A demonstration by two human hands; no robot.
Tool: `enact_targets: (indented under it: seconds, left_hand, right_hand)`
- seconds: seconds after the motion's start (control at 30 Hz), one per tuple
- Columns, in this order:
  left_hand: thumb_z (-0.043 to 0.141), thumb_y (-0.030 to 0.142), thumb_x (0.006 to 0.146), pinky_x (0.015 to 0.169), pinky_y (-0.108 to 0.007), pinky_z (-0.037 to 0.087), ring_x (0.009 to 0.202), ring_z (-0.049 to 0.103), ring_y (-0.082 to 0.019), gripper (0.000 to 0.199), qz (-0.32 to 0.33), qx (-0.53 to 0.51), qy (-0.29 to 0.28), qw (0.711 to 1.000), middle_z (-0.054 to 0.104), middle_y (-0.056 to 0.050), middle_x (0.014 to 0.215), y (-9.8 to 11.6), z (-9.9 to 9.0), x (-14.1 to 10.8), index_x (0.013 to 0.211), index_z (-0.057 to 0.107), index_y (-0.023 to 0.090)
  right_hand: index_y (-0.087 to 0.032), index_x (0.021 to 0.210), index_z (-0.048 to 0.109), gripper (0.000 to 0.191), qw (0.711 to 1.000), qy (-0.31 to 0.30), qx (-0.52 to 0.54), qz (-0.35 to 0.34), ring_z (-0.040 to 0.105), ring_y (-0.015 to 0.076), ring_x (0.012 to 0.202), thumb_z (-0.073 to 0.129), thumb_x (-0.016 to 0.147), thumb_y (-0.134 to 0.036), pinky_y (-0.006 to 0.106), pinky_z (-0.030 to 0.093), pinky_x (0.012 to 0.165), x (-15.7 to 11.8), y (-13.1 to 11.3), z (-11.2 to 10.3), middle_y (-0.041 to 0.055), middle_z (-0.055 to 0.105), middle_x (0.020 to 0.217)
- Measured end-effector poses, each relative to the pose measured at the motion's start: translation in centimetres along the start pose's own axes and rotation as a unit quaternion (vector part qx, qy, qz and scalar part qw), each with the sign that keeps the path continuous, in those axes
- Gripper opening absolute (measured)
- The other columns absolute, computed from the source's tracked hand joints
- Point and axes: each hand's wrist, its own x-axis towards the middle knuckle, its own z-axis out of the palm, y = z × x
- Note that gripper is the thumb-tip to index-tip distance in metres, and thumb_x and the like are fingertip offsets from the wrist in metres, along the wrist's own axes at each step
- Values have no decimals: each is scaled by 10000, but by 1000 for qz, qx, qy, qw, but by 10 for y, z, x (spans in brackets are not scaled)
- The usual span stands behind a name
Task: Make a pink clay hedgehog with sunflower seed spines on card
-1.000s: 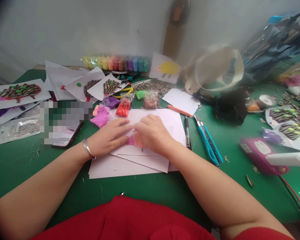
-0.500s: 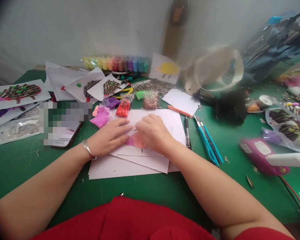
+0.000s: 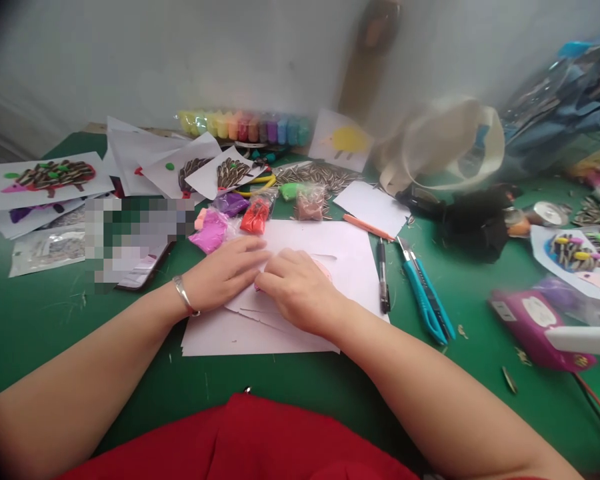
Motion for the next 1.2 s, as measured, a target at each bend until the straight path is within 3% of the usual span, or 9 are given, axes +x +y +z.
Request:
enact_targets:
  seconds: [0.23, 0.43, 0.73, 0.93, 1.07, 1.2]
  left_hand:
    - [430, 277, 924, 1026, -486, 380, 1165, 475, -289, 303, 0, 8, 0, 1000, 537, -125, 1237, 0, 1, 0, 1129, 625, 169]
    - [450, 269, 917, 1043, -478, 368, 1176, 471, -282, 322, -4, 7, 3, 1000, 531, -128, 1258, -1, 3, -1, 1177, 608, 165]
    - [481, 286, 910, 1033, -461, 374, 1178, 471, -277, 338, 2, 14, 5, 1000, 533, -131, 1256, -3, 4, -2, 1204, 592, 161]
    - [493, 282, 895, 990, -453, 403, 1135, 497, -274, 302, 3, 24, 25, 999, 554, -117, 1218, -1, 4, -3, 1151, 615, 178]
    - [498, 267, 887, 997, -455, 396, 1160, 488, -287, 319, -2, 27, 21, 999, 542, -129, 1249, 0, 4, -4, 1165, 616, 162]
    - [495, 265, 889, 998, -452, 398, 1161, 491, -283, 327, -10, 27, 18, 999, 539, -127, 1257, 0, 4, -4, 1176, 614, 165]
  right_hand:
    - [-166, 780, 630, 238, 1000, -14, -11, 13, 457, 187, 796, 434, 901, -108, 324, 347, 713, 1, -6, -5, 62, 614, 777]
    - [-161, 849, 656, 223, 999, -16, 26, 26, 483, 195, 797, 440, 891, -122, 327, 376, 726, 0, -11, -2, 67, 615, 767]
    - [-189, 851, 646, 163, 979, 3, 139, 151, 530, 167, 764, 507, 857, -103, 296, 411, 711, 2, -18, -9, 26, 631, 753]
    - [-191, 876, 612, 158, 977, -4, 93, 190, 521, 182, 798, 465, 919, -148, 323, 414, 734, 2, -33, -17, 44, 626, 823]
    - [-183, 903, 611, 172, 978, 32, 58, 197, 525, 203, 846, 448, 922, -131, 346, 419, 756, -9, -44, -4, 68, 635, 865]
    - [-179, 908, 633, 209, 986, 26, 5, 167, 523, 217, 832, 440, 907, -99, 356, 411, 728, -18, -47, 8, 74, 639, 820]
